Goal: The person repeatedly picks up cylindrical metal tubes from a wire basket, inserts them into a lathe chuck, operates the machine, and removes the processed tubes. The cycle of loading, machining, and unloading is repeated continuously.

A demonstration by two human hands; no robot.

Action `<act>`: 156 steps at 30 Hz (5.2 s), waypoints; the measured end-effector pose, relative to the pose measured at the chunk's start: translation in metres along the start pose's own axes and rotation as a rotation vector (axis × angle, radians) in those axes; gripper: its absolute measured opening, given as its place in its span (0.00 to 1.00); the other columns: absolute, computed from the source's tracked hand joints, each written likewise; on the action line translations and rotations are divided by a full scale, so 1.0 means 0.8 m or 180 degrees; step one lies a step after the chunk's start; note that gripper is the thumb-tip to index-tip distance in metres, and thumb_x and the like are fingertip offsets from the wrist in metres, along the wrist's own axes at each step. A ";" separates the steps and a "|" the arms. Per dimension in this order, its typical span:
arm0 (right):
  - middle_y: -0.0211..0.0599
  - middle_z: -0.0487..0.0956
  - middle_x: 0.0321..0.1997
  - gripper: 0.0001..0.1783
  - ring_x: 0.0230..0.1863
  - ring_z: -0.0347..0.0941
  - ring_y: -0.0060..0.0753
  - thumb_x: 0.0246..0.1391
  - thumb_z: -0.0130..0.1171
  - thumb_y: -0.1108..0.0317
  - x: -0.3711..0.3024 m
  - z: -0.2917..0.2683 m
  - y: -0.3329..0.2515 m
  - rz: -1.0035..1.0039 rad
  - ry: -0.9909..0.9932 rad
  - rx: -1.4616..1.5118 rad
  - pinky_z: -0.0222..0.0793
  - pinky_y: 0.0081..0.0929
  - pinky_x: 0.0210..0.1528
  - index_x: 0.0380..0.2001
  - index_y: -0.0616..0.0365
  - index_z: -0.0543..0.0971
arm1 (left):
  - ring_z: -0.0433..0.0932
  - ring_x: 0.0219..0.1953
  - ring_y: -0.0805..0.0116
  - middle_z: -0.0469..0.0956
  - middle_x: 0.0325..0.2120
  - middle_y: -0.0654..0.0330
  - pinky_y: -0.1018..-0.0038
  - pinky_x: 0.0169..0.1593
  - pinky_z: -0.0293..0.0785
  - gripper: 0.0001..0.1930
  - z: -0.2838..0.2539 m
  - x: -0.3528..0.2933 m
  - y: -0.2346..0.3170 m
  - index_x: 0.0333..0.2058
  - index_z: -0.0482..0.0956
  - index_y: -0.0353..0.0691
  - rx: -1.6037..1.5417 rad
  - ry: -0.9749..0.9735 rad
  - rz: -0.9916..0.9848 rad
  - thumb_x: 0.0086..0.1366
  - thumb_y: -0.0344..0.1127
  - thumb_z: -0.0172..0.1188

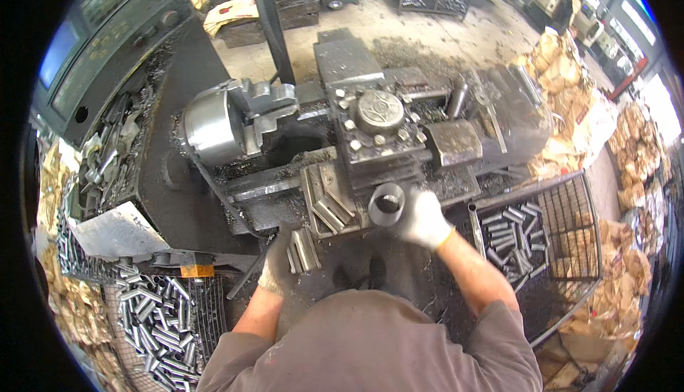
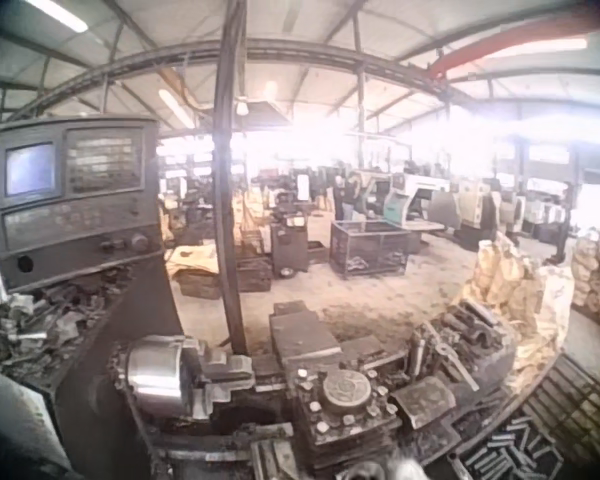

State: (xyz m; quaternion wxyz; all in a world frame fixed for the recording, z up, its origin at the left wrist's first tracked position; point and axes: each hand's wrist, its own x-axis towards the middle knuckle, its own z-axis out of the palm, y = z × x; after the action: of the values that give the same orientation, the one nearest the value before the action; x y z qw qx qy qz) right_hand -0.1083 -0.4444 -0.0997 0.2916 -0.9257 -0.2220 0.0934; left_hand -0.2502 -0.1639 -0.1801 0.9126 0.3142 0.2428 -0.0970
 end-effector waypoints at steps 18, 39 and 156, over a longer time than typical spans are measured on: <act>0.57 0.85 0.50 0.47 0.52 0.85 0.48 0.46 0.79 0.47 0.090 0.112 -0.129 0.0813 -0.1204 0.0688 0.79 0.40 0.58 0.61 0.69 0.73 | 0.75 0.61 0.62 0.80 0.53 0.57 0.54 0.66 0.69 0.25 0.067 0.051 0.045 0.60 0.77 0.42 -0.0251 -0.0169 0.1757 0.80 0.57 0.51; 0.54 0.89 0.40 0.38 0.46 0.87 0.50 0.34 0.77 0.47 0.460 -0.002 -0.041 -0.1315 -0.1783 -0.1682 0.82 0.45 0.47 0.47 0.63 0.85 | 0.83 0.42 0.60 0.85 0.43 0.57 0.60 0.46 0.83 0.18 -0.225 -0.043 -0.031 0.52 0.82 0.42 -0.0108 0.2543 0.2001 0.76 0.49 0.61; 0.50 0.87 0.55 0.16 0.56 0.86 0.50 0.63 0.57 0.62 -0.125 1.472 -1.184 -0.4611 -0.2076 -0.3547 0.82 0.48 0.56 0.46 0.54 0.90 | 0.86 0.38 0.68 0.88 0.34 0.54 0.70 0.46 0.80 0.20 -0.729 -0.689 -0.319 0.54 0.84 0.34 -0.2408 0.5103 0.0132 0.71 0.41 0.62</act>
State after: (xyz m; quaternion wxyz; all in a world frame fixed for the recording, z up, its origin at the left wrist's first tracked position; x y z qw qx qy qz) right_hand -0.8904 0.7888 -0.5016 -0.2778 -0.4987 -0.8207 0.0248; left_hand -1.0333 0.0116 -0.4356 0.5125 -0.0307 0.8192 0.2556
